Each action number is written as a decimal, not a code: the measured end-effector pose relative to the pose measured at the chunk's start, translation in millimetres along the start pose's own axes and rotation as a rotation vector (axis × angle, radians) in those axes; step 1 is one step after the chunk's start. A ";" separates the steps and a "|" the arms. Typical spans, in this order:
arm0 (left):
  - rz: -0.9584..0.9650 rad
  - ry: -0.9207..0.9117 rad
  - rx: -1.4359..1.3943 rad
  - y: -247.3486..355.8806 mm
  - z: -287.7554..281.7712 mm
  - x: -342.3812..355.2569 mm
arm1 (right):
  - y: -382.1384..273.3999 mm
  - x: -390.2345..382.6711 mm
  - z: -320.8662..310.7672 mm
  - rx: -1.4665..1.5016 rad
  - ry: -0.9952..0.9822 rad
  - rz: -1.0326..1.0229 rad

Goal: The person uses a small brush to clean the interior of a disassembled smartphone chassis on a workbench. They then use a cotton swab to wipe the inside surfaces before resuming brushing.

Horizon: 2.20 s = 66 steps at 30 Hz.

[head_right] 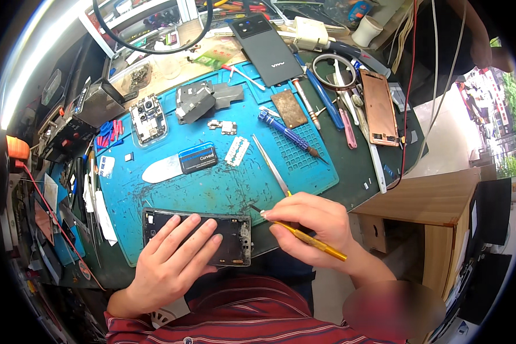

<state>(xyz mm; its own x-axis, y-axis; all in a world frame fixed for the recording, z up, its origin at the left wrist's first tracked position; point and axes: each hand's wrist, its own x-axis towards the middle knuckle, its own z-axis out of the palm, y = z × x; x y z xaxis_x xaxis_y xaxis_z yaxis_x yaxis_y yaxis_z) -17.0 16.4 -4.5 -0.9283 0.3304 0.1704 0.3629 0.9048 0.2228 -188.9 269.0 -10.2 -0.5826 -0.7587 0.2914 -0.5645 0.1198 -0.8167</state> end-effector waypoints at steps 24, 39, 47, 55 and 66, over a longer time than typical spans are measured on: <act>0.002 0.015 -0.070 -4.9 3.7 -0.5 | 5.6 1.4 -9.6 -0.036 -0.150 -0.035; 0.002 0.026 -0.069 -4.3 3.9 -0.8 | 1.2 9.6 -8.4 -0.050 -0.187 -0.022; -0.003 0.019 -0.079 -4.0 1.1 0.7 | 3.6 15.7 -11.8 0.023 -0.242 0.006; 0.011 0.004 -0.033 -4.1 2.2 -1.1 | 10.9 27.6 -35.6 -0.583 -0.024 -0.238; -0.003 0.058 -0.046 0.2 4.1 -0.7 | 11.0 37.7 -5.2 -0.856 -0.105 -0.232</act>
<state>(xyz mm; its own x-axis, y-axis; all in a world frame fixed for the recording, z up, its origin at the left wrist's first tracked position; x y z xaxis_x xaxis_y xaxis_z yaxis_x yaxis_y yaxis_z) -16.6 17.5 -8.5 -0.9238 0.3102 0.2242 0.3644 0.8921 0.2672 -220.1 245.0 -5.6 -0.3662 -0.8732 0.3215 -0.9293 0.3606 -0.0791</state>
